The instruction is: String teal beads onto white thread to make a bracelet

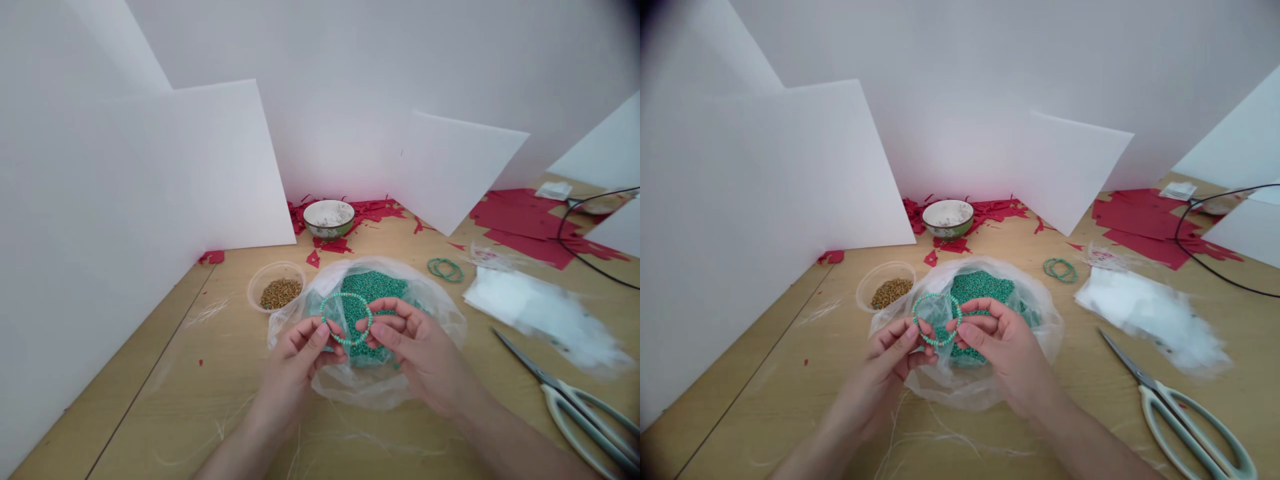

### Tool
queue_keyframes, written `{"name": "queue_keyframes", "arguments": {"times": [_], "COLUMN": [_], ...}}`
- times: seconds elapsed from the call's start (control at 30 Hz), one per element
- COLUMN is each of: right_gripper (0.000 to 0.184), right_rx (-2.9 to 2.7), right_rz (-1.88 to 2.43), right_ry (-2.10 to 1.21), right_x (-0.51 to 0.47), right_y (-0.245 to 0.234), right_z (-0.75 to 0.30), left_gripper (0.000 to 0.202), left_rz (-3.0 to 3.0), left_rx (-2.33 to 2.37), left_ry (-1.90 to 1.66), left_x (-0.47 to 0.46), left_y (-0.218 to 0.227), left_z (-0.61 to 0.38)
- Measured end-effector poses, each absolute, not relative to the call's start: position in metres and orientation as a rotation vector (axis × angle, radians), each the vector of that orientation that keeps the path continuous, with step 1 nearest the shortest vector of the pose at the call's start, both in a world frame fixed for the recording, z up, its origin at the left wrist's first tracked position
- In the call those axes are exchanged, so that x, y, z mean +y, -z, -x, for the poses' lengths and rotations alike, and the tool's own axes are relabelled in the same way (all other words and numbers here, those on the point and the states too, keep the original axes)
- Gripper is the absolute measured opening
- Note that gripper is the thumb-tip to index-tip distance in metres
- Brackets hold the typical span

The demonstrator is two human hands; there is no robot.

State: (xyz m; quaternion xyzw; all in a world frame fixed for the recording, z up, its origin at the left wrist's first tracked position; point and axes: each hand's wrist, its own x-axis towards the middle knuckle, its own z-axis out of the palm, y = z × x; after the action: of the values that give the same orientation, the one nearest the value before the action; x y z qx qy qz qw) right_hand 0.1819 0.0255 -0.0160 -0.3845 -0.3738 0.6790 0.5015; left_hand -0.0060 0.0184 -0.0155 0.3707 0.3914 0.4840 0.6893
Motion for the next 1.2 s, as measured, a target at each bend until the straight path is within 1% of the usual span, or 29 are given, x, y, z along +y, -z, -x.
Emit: {"name": "queue_keyframes", "arguments": {"times": [0.27,0.4,0.57,0.67,0.77,0.83,0.9,0.97,1.03,1.1,1.2], "right_gripper": [0.038,0.037,0.037,0.038,0.035,0.029,0.024,0.027,0.037,0.042,0.043], "right_rx": [-0.967,-0.975,-0.887,-0.871,-1.009,-1.198,-1.435,-1.665,-1.859,-2.006,-2.119], "right_rz": [0.953,0.965,0.931,0.944,0.998,1.086,1.171,1.132,1.002,0.913,0.919], "right_ry": [-1.646,-1.617,-1.599,-1.567,-1.507,-1.316,-0.911,-0.431,-0.114,0.029,0.134], "right_x": [0.022,0.023,0.021,0.021,0.021,0.020,0.017,0.012,0.007,0.004,0.003], "right_y": [0.017,0.017,0.019,0.021,0.022,0.022,0.022,0.022,0.024,0.027,0.031], "right_z": [-0.181,-0.182,-0.180,-0.177,-0.176,-0.178,-0.181,-0.183,-0.182,-0.179,-0.173], "left_gripper": [0.015,0.017,0.020,0.016,0.013,0.014,0.015,0.014,0.013,0.013,0.013], "left_rz": [-0.832,-0.763,-0.540,-0.472,-0.461,-0.476,-0.497,-0.511,-0.512,-0.503,-0.491], "left_rx": [0.885,0.837,0.710,0.726,0.751,0.765,0.780,0.783,0.771,0.761,0.762], "left_ry": [-1.113,-1.091,-0.971,-0.996,-1.057,-1.091,-1.122,-1.143,-1.156,-1.163,-1.162], "left_x": [0.017,0.018,0.013,0.010,0.010,0.012,0.013,0.014,0.014,0.014,0.014], "left_y": [0.014,0.012,0.014,0.019,0.023,0.023,0.022,0.019,0.018,0.017,0.018], "left_z": [0.005,0.005,0.001,-0.005,-0.007,-0.006,-0.005,-0.004,-0.003,-0.002,-0.002]}}
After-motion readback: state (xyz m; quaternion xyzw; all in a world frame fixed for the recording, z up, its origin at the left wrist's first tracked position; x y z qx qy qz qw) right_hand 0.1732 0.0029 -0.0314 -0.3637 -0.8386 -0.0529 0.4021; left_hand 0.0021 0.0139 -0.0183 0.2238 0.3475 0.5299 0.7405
